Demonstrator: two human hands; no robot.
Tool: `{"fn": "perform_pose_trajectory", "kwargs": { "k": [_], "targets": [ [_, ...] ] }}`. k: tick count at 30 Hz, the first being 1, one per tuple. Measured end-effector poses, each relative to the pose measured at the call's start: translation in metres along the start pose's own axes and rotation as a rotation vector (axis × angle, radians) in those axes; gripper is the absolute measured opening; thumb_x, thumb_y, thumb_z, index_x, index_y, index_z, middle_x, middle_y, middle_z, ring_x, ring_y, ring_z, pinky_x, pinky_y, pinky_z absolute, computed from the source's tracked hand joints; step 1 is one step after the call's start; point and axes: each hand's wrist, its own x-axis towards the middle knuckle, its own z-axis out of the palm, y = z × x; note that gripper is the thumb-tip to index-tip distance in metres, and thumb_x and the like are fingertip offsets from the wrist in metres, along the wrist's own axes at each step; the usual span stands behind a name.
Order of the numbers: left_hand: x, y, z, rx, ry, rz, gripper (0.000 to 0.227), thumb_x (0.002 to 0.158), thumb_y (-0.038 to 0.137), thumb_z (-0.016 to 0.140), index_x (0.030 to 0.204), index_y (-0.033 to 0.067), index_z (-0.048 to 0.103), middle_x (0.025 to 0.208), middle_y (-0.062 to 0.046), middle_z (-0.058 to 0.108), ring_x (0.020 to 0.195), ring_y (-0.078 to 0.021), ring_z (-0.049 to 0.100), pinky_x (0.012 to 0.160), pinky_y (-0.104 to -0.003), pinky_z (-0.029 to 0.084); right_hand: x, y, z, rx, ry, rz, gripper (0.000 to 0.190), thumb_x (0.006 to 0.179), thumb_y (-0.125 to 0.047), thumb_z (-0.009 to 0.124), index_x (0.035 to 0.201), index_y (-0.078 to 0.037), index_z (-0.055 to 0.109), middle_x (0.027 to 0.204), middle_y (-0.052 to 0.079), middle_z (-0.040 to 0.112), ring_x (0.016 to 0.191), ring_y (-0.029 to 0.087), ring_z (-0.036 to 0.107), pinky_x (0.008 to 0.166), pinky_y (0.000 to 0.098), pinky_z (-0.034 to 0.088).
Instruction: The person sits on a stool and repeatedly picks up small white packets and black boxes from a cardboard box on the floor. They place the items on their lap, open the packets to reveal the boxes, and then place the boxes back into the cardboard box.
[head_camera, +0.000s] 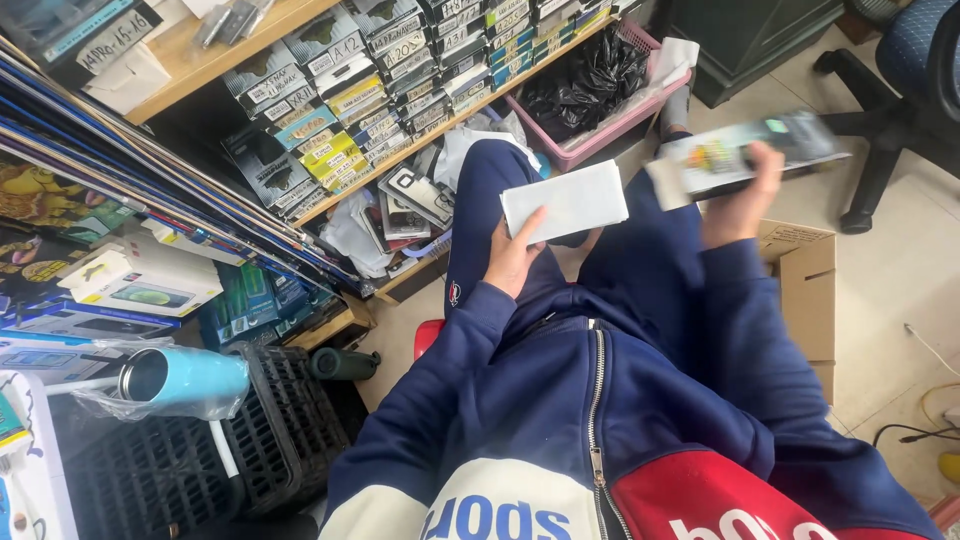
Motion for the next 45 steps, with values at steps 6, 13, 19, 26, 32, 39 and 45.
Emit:
{"fn": "perform_pose_trajectory", "kwargs": {
  "k": [6,13,19,26,32,39,45],
  "targets": [
    [0.007,-0.002,-0.008,-0.08,0.015,-0.02,0.041,0.08,0.018,0.082,0.117,0.0086,0.068,0.109,-0.005,0.072,0.094,-0.0125,0.064,0.066,-0.022,0.046,0.001,-0.075,-0.08,-0.116,-0.06,0.254,0.008,0.078,-0.016,0.064,0.078,-0.019,0.056,0.088,0.001,0.065,0.087,0.019,0.069,0.075,0.0337,0.049],
    [0.005,0.002,-0.002,-0.08,0.014,-0.025,0.044,0.081,0.018,0.08,0.122,0.0086,0.067,0.114,-0.005,0.071,0.098,-0.014,0.063,0.069,-0.022,0.047,0.053,0.023,-0.376,-1.29,-0.153,0.249,0.084,0.066,-0.01,0.086,0.143,-0.013,0.052,0.119,0.0,0.058,0.096,0.009,0.055,0.091,0.019,0.045],
    [-0.025,0.031,0.026,-0.033,0.018,-0.009,0.036,0.086,0.029,0.086,0.105,0.0106,0.061,0.095,-0.001,0.063,0.097,-0.0166,0.06,0.1,-0.046,0.048,0.055,0.054,-0.417,-1.611,0.053,0.801,0.084,0.077,-0.067,0.08,0.14,-0.013,0.065,0.147,0.017,0.056,0.14,0.027,0.044,0.119,0.0392,0.028],
    [-0.014,0.018,0.003,0.086,0.042,-0.003,0.043,0.092,0.045,0.076,0.115,0.0112,0.062,0.095,0.0,0.059,0.101,-0.0161,0.06,0.101,-0.042,0.05,0.012,0.051,-0.395,-1.888,-0.137,0.799,0.093,0.075,-0.076,0.07,0.141,-0.011,0.065,0.149,0.015,0.057,0.142,0.027,0.046,0.117,0.0478,0.03],
    [0.014,-0.004,-0.016,0.029,-0.089,-0.116,0.058,0.091,0.047,0.078,0.13,0.0102,0.057,0.116,-0.01,0.064,0.114,-0.0265,0.065,0.105,-0.046,0.05,0.035,0.046,-0.432,-2.156,-0.274,0.716,0.105,0.072,-0.085,0.062,0.143,-0.008,0.066,0.152,0.013,0.059,0.143,0.028,0.049,0.116,0.0564,0.032],
    [0.005,-0.017,-0.013,0.243,-0.29,-0.27,0.076,0.089,0.043,0.083,0.151,0.0153,0.049,0.133,-0.016,0.063,0.123,-0.0263,0.06,0.106,-0.049,0.048,0.13,0.043,-0.307,-1.911,-0.09,0.091,0.064,0.081,-0.072,0.071,0.128,-0.028,0.07,0.123,0.006,0.072,0.119,0.026,0.065,0.096,0.0441,0.053],
    [0.009,-0.028,-0.017,0.356,-0.383,-0.278,0.055,0.089,0.03,0.083,0.137,0.0107,0.062,0.116,-0.019,0.072,0.105,-0.0263,0.072,0.089,-0.047,0.06,-0.015,-0.038,0.0,-1.14,-0.394,-0.15,0.027,0.106,-0.028,0.064,0.128,-0.015,0.065,0.104,0.015,0.072,0.09,0.026,0.072,0.081,0.0392,0.058]
  ]
}}
